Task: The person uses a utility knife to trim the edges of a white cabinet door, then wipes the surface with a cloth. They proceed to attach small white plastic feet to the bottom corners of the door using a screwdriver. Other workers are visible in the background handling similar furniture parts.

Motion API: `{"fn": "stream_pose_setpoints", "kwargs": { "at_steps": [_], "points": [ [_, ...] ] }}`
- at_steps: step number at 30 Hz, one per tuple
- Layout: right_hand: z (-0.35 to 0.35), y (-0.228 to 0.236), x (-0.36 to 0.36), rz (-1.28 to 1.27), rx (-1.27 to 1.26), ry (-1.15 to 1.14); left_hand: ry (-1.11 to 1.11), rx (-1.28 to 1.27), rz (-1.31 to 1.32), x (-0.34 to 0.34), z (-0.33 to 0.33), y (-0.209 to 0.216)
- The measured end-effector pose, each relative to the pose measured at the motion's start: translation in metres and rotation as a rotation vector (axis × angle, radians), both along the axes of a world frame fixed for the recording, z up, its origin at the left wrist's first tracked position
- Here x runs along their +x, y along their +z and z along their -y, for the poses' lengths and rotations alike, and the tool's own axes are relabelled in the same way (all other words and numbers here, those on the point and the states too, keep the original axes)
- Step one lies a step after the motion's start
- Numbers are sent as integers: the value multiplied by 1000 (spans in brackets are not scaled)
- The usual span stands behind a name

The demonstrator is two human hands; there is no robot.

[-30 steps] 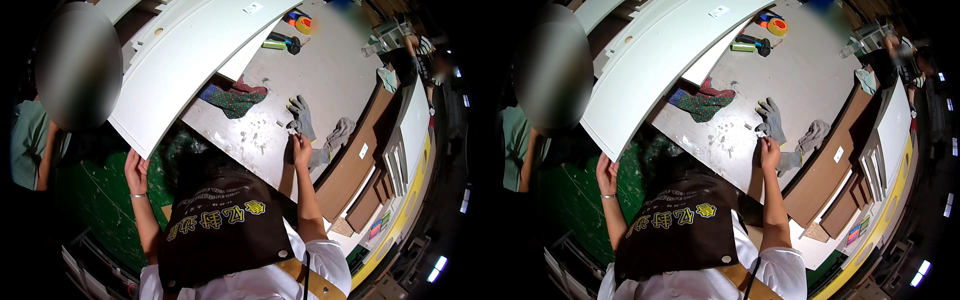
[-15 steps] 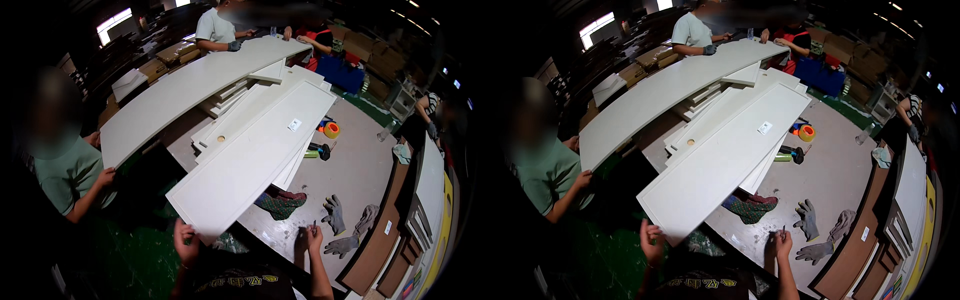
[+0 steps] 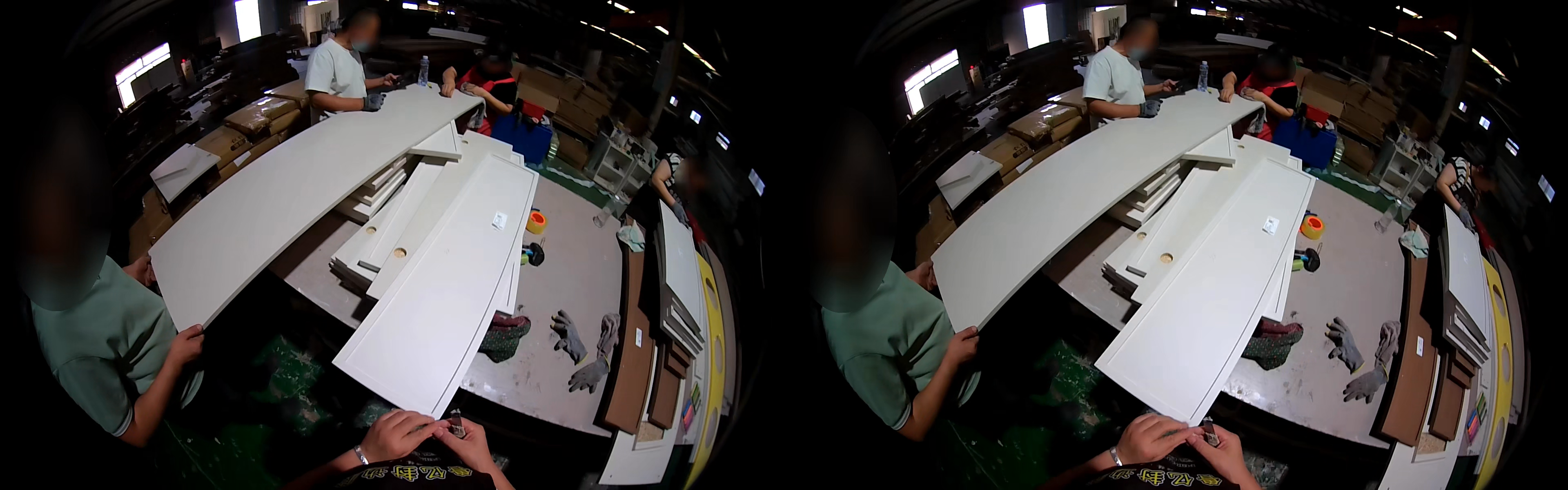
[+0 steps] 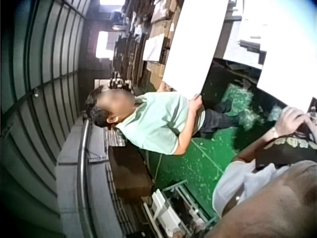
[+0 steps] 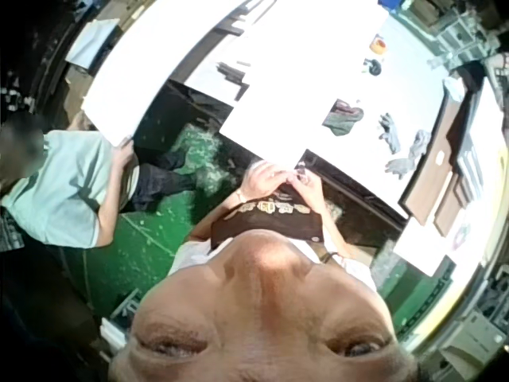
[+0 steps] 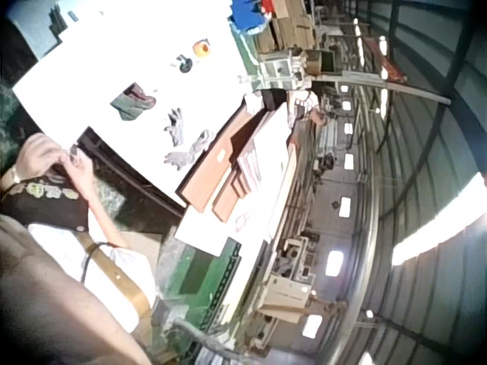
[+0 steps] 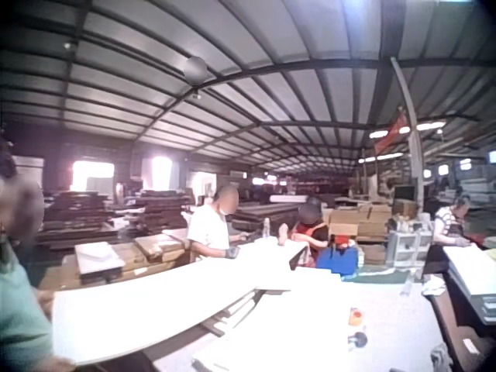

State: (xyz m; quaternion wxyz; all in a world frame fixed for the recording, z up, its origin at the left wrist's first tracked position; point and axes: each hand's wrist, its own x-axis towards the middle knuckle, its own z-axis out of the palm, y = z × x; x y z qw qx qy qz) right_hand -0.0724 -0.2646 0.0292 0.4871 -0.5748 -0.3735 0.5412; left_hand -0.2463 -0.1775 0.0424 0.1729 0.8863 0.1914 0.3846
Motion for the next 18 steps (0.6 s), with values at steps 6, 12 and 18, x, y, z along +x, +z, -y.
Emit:
{"fn": "stream_pose_setpoints", "kwargs": {
  "at_steps": [6,12,18],
  "points": [
    [28,-10,-31,34,-46,-146,-174,-40,-83,-12,-7,-9],
    [56,13,-35,151,-4,-341,-88,-896,129,-31,-8,-29],
    [73,15,-53,413,37,-256,-187,-1099,159,-42,-2,-42]
  ]
}}
